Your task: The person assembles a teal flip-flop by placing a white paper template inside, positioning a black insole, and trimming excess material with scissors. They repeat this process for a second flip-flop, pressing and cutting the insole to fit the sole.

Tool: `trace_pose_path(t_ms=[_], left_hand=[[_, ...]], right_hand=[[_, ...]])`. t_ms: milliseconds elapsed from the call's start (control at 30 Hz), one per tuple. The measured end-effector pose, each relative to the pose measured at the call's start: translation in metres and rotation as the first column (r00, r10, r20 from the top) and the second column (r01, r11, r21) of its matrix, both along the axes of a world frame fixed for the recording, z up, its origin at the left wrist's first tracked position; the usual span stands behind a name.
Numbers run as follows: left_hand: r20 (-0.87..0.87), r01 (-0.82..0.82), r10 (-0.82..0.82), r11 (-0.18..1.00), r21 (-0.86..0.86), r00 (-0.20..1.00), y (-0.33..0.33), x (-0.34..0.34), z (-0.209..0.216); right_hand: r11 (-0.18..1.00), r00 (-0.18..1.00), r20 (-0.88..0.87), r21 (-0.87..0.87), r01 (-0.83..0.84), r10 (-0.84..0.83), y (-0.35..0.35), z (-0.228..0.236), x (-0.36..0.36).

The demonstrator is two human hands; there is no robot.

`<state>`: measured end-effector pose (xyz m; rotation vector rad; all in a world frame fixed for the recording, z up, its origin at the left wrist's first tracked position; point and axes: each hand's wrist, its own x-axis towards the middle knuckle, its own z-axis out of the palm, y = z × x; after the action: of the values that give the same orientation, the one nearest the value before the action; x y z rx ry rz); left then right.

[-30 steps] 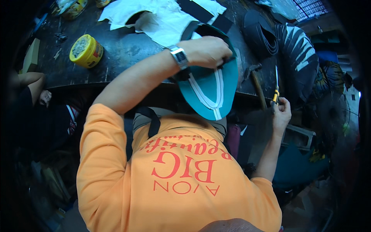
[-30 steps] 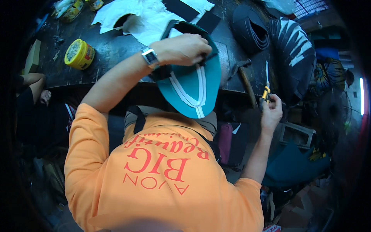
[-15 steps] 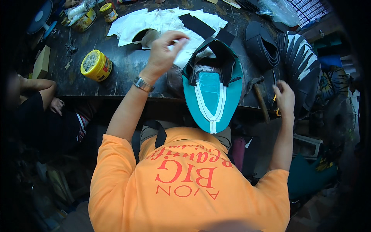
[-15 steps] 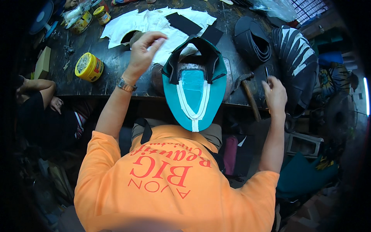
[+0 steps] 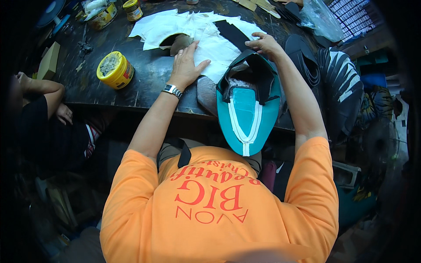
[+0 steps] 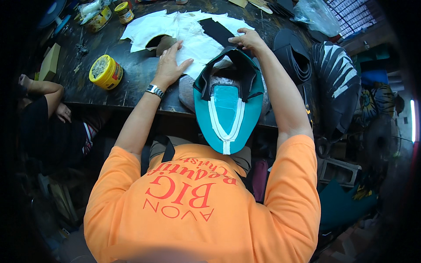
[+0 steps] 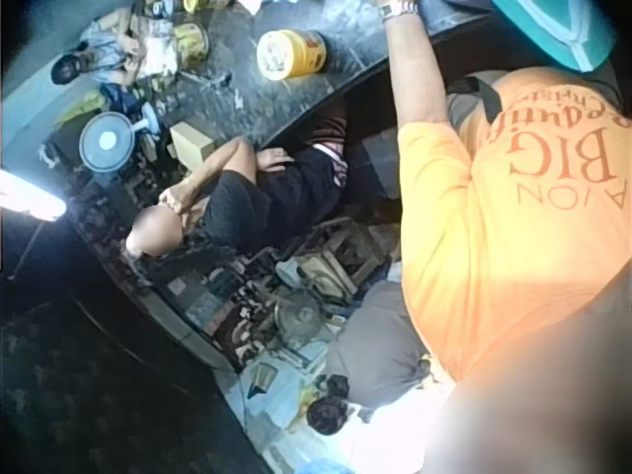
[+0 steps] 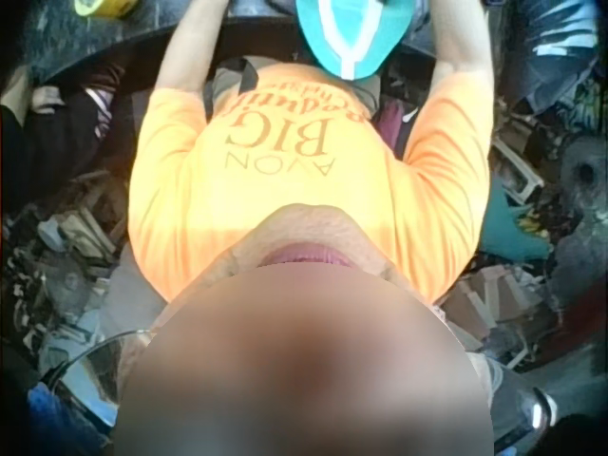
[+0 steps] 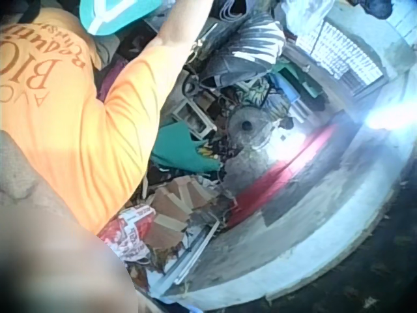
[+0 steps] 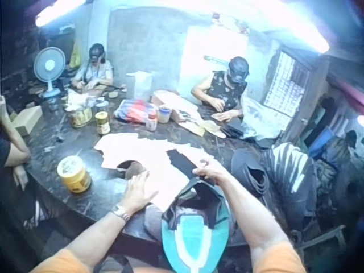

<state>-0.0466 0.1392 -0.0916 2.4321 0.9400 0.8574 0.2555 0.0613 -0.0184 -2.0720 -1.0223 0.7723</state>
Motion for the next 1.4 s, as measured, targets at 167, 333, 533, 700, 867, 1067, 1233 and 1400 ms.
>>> trace_pose_path(t_ms=[167, 333, 533, 700, 867, 1067, 1233, 1400], left_hand=[[0.010, -0.012, 0.011, 1.000, 0.025, 1.000, -0.002, 0.003, -0.001], [-0.065, -0.059, 0.066, 0.992, 0.111, 0.996, -0.002, 0.007, -0.004], [-0.067, -0.022, 0.034, 0.984, 0.175, 0.997, 0.001, 0.007, -0.006], [-0.128, -0.014, 0.042, 0.977, 0.213, 0.991, 0.001, 0.007, -0.007], [-0.102, 0.052, -0.028, 0.970, 0.238, 0.994, 0.009, 0.003, -0.013], [0.366, 0.288, -0.250, 0.956, -0.050, 0.896, -0.003, -0.021, 0.022], [0.778, 0.854, -0.375, 0.353, -0.382, 0.503, -0.080, -0.044, 0.077], [0.457, 0.628, -0.465, 0.333, -0.703, 0.758, -0.130, -0.051, 0.084]], right_hand=[[0.982, 0.979, -0.205, 0.181, 0.044, -0.006, -0.001, -0.001, 0.004], [0.834, 0.961, -0.263, 0.511, 0.210, -0.081, -0.032, 0.008, -0.006], [0.688, 0.854, -0.508, 0.661, 0.300, 0.116, -0.064, 0.007, -0.020], [0.530, 0.768, -0.565, 0.769, 0.357, 0.301, -0.082, 0.020, -0.004], [0.230, 0.885, -0.269, 0.954, 0.191, 0.381, -0.148, 0.086, 0.046], [0.496, 0.924, -0.142, 0.866, -0.058, 0.355, -0.234, 0.126, -0.014], [0.795, 0.880, -0.181, 0.535, -0.287, 0.439, -0.231, 0.101, -0.090], [0.870, 0.804, -0.416, 0.433, -0.236, 0.425, -0.206, 0.058, -0.110]])
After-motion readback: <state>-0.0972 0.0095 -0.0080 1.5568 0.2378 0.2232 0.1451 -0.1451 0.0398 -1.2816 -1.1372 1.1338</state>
